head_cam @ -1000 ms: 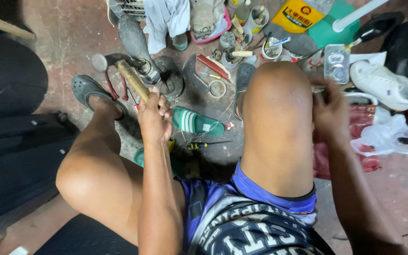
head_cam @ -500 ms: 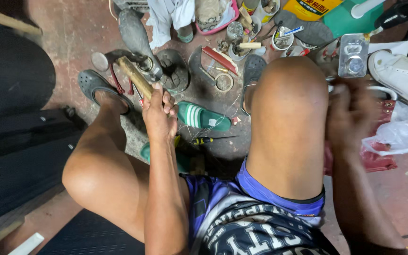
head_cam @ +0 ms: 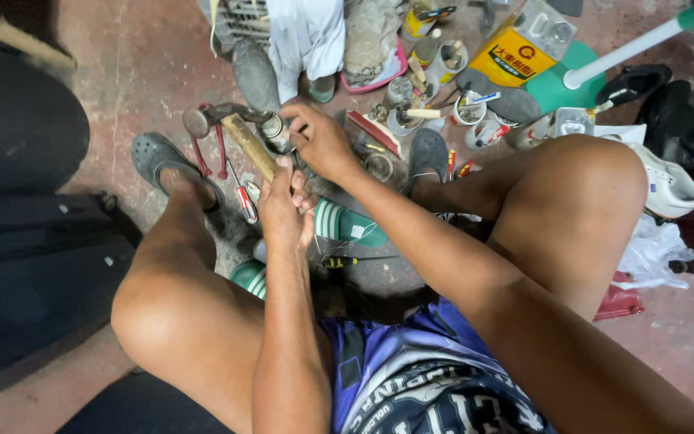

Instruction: The person sits on the floor and uses a hammer and a metal rod to repeatedly strike and shape a small metal ring held in the left hand. The person occasionally switches to a screwdriver to adjust the ring before resuming hammering.

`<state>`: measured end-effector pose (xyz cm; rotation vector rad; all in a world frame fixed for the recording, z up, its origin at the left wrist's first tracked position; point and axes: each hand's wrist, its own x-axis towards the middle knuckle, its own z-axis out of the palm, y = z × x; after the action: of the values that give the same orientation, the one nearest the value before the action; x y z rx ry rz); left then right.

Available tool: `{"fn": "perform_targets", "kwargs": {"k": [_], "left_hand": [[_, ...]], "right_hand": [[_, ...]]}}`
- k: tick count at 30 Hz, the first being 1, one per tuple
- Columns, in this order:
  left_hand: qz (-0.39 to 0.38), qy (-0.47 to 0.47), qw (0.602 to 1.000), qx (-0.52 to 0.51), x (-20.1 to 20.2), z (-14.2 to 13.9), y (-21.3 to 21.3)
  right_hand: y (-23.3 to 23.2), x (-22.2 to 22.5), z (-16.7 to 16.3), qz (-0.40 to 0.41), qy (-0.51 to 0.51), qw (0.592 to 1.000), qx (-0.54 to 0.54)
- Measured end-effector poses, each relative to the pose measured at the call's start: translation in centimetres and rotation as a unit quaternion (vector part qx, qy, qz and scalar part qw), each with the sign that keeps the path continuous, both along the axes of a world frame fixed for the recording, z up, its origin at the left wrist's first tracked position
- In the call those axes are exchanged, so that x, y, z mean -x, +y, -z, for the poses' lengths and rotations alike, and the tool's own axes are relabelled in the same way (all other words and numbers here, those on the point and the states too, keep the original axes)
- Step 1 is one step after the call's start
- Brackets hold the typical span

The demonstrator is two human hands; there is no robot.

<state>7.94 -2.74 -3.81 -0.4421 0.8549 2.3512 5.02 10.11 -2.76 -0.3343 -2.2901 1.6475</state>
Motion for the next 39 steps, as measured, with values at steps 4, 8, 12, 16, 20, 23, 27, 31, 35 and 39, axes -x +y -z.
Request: {"fn": "perform_targets", "kwargs": {"k": [4,8,12,16,20,23,27,31,35,39], "left_hand": [[-0.002,-0.008,0.999,-0.05,0.1,0.1,-0.8],[0.007,-0.018,0.997,-0.068,0.5,-0.3,-1.3],[0.008,-0.022,0.998,-0.063,0.3,-1.1,-1.7],[0.015,-0.019,0.999,-0.045,0.3,-1.7,-1.8],[0.021,-0.008,0.999,-0.023,0.1,-2.1,-1.3],[0.013,-0.003,1.0,0.001,-0.1,-2.3,-0.7],[0.008,0.001,1.0,0.011,-0.2,-2.4,-0.3],[0.011,0.015,0.999,0.04,-0.2,-2.5,0.0],[0.016,0.031,0.998,0.053,-0.1,-2.5,0.2],[0.022,0.034,0.997,0.065,-0.4,-2.7,0.4]], "right_hand": [[-0.3,0.2,1.5,0.012,-0.005,1.0,0.027],[-0.5,0.5,1.5,0.028,0.026,0.998,-0.053],[-0.9,-0.1,1.7,0.033,0.014,0.998,-0.047],[-1.2,0.0,2.3,0.068,0.019,0.996,-0.056],[-1.4,0.3,2.9,0.084,0.012,0.996,-0.024],[-1.4,0.5,3.1,0.094,0.003,0.995,-0.025],[-1.4,0.5,3.7,0.095,-0.006,0.995,-0.029],[-1.4,0.5,3.9,0.098,0.001,0.995,-0.035],[-1.4,0.5,4.2,0.103,-0.003,0.994,-0.039],[-1.4,0.6,4.5,0.106,-0.002,0.994,-0.038]]}}
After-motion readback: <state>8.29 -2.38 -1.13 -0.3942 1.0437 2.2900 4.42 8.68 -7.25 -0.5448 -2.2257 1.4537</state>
